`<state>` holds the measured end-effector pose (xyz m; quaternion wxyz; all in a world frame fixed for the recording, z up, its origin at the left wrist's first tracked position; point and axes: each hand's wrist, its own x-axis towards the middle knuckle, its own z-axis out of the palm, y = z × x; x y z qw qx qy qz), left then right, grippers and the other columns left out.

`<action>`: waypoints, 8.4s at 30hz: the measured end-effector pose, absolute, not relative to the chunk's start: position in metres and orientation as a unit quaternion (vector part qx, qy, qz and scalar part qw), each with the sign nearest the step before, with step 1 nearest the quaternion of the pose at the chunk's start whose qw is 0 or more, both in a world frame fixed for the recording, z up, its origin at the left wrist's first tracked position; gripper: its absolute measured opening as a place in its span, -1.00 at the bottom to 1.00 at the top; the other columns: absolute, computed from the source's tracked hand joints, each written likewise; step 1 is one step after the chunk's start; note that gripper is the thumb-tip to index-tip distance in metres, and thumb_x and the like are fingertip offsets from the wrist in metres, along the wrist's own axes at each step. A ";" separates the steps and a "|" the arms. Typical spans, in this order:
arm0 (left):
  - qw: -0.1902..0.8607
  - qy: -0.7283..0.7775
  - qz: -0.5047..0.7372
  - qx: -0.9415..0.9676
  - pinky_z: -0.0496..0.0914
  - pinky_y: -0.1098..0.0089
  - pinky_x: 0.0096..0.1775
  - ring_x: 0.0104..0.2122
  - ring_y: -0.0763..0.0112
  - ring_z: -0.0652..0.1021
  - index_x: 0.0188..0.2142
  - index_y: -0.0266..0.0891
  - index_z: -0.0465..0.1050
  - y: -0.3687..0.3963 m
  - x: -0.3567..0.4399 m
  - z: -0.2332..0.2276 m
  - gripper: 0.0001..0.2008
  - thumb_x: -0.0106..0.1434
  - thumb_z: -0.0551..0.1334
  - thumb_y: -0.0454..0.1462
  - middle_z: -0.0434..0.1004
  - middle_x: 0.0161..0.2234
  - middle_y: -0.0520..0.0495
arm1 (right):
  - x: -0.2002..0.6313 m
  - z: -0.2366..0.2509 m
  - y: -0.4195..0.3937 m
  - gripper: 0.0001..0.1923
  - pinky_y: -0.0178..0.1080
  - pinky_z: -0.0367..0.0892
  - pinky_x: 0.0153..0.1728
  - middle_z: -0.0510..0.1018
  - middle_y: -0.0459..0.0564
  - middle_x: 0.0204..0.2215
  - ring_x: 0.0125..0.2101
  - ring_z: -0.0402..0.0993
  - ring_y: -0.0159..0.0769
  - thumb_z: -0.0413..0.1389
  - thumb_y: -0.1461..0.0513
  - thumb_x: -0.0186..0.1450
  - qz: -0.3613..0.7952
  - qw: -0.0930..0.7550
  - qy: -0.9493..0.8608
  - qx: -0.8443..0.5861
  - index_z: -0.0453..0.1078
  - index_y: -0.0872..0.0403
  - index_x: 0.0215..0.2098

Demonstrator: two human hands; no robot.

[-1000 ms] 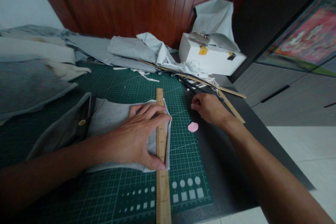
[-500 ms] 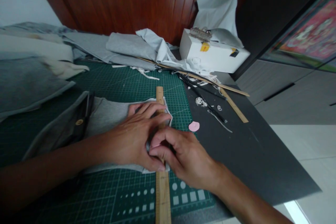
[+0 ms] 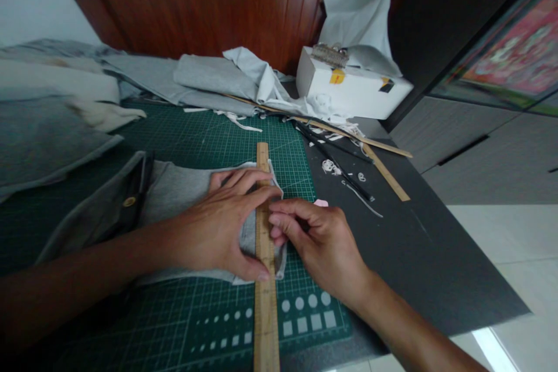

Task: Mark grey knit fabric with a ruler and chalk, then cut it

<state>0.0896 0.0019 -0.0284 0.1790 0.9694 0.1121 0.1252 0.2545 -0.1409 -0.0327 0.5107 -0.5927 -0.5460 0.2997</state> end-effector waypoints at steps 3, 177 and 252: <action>0.179 0.113 0.124 0.969 0.02 -0.18 0.27 0.30 -0.22 0.23 0.22 -0.06 0.34 0.002 0.090 -0.028 0.03 -0.16 0.41 0.36 0.27 0.27 -0.22 | 0.254 -0.030 -0.137 -0.83 -0.32 0.56 -0.36 0.66 -0.09 -0.39 -0.43 0.61 -0.38 0.18 0.16 0.47 0.298 0.490 -0.543 -0.614 0.62 0.02 -0.13; 0.153 0.122 0.106 0.975 0.06 -0.13 0.26 0.31 -0.13 0.21 0.27 -0.18 0.28 0.000 0.090 -0.024 0.12 -0.19 0.45 0.30 0.28 0.29 -0.25 | 0.220 -0.037 -0.193 -0.78 -0.32 0.14 -0.63 0.44 -0.14 -0.57 -0.63 0.25 -0.42 0.06 0.22 0.44 0.264 0.341 -0.554 -0.712 0.42 0.04 -0.38; 0.021 0.278 0.121 0.953 0.27 -0.16 0.13 0.22 -0.16 0.42 -0.06 -0.20 0.57 -0.023 -0.057 -0.004 -0.52 0.29 0.27 0.12 0.42 0.20 -0.37 | 0.226 -0.031 -0.202 -0.61 -0.18 0.08 -0.46 0.52 -0.01 -0.57 -0.56 0.48 -0.16 -0.10 0.03 0.49 0.081 0.081 -0.581 -0.805 0.33 -0.02 -0.41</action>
